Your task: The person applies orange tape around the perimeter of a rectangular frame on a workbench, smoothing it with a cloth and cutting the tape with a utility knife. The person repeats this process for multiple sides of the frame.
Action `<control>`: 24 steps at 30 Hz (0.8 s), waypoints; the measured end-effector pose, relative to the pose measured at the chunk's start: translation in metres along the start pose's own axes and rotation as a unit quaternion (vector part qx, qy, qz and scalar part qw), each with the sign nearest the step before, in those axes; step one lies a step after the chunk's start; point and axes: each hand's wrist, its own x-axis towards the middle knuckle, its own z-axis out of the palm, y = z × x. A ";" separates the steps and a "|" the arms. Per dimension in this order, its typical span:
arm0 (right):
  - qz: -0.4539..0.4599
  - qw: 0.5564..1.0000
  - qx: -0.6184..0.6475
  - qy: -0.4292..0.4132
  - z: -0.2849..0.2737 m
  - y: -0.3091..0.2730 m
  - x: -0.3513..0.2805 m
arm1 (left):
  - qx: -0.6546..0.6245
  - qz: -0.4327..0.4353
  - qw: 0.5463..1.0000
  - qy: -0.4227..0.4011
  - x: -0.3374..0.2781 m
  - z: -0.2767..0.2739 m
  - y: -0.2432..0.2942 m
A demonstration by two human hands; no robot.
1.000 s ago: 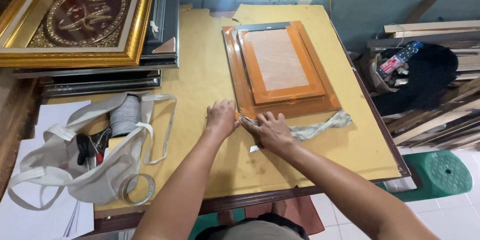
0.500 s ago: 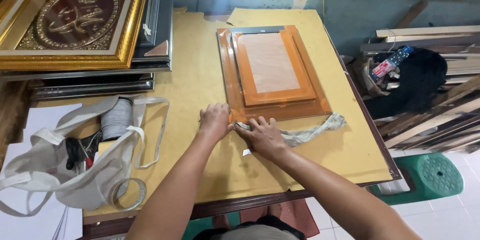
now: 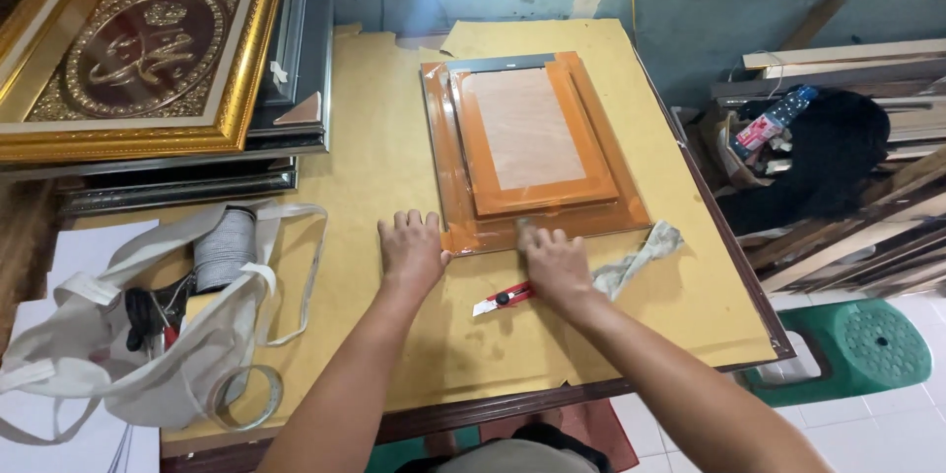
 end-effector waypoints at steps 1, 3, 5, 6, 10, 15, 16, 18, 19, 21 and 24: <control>0.001 1.000 0.003 0.000 -0.022 -0.017 -0.005 | 0.002 0.001 1.000 -0.001 -0.010 -0.020 0.008; -0.077 0.991 0.106 0.020 -0.065 -0.044 -0.011 | 0.025 0.002 0.999 0.019 -0.025 -0.060 0.029; -0.074 0.993 0.080 0.048 -0.016 -0.042 0.008 | -0.041 0.052 0.993 0.100 -0.012 -0.023 0.046; -0.080 0.992 0.054 0.080 0.009 -0.042 0.019 | -0.106 0.094 0.973 0.180 -0.005 -0.004 0.052; -0.070 0.991 0.083 0.084 -0.044 0.019 -0.017 | -0.082 0.110 0.977 0.164 -0.013 0.051 0.066; -0.016 0.978 0.011 0.206 -0.003 0.090 -0.020 | -0.061 0.147 0.951 0.265 -0.025 0.082 0.066; -0.019 0.978 0.011 0.205 -0.002 0.084 -0.018 | -0.061 0.144 0.952 0.264 -0.027 0.076 0.067; -0.046 0.967 0.081 0.237 -0.002 0.072 -0.014 | -0.081 0.148 0.960 0.222 -0.031 0.063 0.068; -0.049 0.967 0.081 0.237 -0.012 0.058 -0.011 | -0.080 0.145 0.961 0.222 -0.031 0.059 0.067; -0.104 0.952 0.147 0.247 -0.032 0.028 -0.008 | -0.079 0.167 0.967 0.174 -0.034 0.052 0.065; -0.162 0.936 0.133 0.284 -0.013 0.006 0.019 | -0.115 0.195 0.959 0.170 -0.038 0.045 0.058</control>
